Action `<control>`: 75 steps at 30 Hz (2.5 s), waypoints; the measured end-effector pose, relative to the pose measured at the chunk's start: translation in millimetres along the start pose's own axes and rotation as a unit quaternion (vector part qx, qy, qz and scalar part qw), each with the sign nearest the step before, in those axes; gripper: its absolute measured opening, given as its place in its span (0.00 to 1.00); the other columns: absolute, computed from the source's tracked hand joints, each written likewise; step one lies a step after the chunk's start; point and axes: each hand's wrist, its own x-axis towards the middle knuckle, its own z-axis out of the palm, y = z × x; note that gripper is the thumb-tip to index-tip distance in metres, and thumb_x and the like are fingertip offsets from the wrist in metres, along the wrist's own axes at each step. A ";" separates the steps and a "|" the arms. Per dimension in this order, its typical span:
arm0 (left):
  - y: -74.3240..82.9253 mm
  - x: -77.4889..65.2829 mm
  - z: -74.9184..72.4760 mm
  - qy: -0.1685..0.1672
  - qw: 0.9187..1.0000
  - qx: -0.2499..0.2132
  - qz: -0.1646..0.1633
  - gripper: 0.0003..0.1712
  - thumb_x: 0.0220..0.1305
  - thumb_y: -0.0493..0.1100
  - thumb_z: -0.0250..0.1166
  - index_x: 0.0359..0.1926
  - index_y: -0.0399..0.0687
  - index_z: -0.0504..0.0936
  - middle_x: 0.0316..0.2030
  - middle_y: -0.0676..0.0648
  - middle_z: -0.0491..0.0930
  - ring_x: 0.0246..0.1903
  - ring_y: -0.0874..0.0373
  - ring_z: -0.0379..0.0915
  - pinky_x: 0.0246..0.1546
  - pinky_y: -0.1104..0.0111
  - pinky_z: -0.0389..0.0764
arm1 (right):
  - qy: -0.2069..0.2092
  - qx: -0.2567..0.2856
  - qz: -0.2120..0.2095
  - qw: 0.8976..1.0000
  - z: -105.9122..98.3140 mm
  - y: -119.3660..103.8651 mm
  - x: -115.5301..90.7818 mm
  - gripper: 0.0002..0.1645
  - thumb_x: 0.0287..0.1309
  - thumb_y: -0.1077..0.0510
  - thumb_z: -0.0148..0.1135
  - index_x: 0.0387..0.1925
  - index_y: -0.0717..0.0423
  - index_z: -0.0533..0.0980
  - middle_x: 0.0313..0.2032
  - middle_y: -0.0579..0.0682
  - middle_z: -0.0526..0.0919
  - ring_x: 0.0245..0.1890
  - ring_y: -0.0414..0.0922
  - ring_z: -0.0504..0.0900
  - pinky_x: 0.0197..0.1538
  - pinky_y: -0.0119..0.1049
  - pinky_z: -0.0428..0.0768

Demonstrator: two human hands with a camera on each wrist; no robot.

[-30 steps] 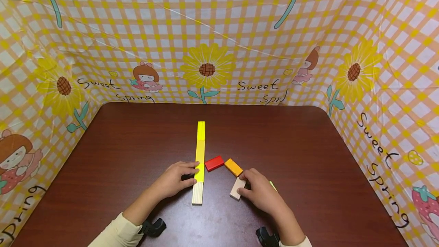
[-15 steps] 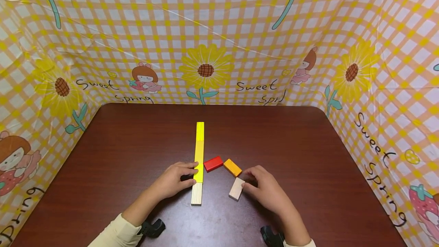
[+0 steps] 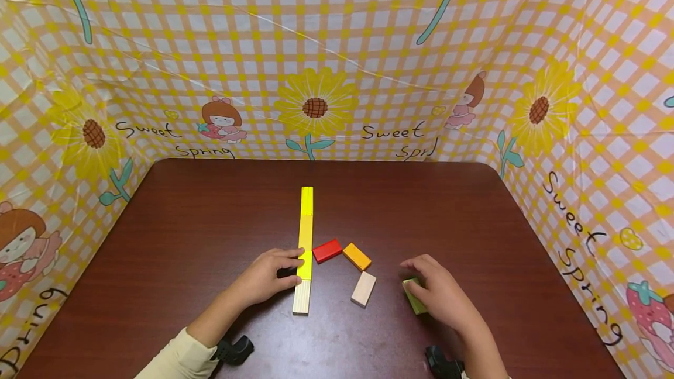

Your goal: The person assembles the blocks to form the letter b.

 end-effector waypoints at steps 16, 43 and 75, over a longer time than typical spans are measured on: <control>1.2 -0.8 0.5 0.009 1.000 -0.006 0.004 0.21 0.62 0.44 0.71 0.55 0.42 0.85 0.62 0.47 0.77 0.59 0.46 0.73 0.61 0.54 0.72 | -0.053 0.038 0.057 0.996 -9.2 14.2 -13.7 0.22 0.61 0.65 0.66 0.57 0.61 0.75 0.52 0.55 0.76 0.46 0.48 0.78 0.42 0.35 0.80; -0.5 -1.6 4.0 0.009 1.000 -0.001 -0.006 0.22 0.61 0.44 0.72 0.55 0.42 0.85 0.62 0.48 0.77 0.59 0.47 0.73 0.59 0.54 0.73 | -0.130 0.088 -0.051 0.986 10.5 5.5 -19.3 0.12 0.64 0.63 0.63 0.48 0.49 0.79 0.37 0.41 0.79 0.34 0.37 0.75 0.33 0.32 0.77; 0.2 -1.0 1.7 0.013 1.000 -0.012 -0.002 0.21 0.61 0.44 0.72 0.55 0.43 0.85 0.62 0.47 0.77 0.59 0.45 0.73 0.60 0.53 0.71 | -0.142 0.009 -0.171 0.975 56.0 -58.9 -14.7 0.14 0.58 0.66 0.66 0.43 0.46 0.82 0.38 0.32 0.77 0.36 0.32 0.74 0.39 0.29 0.76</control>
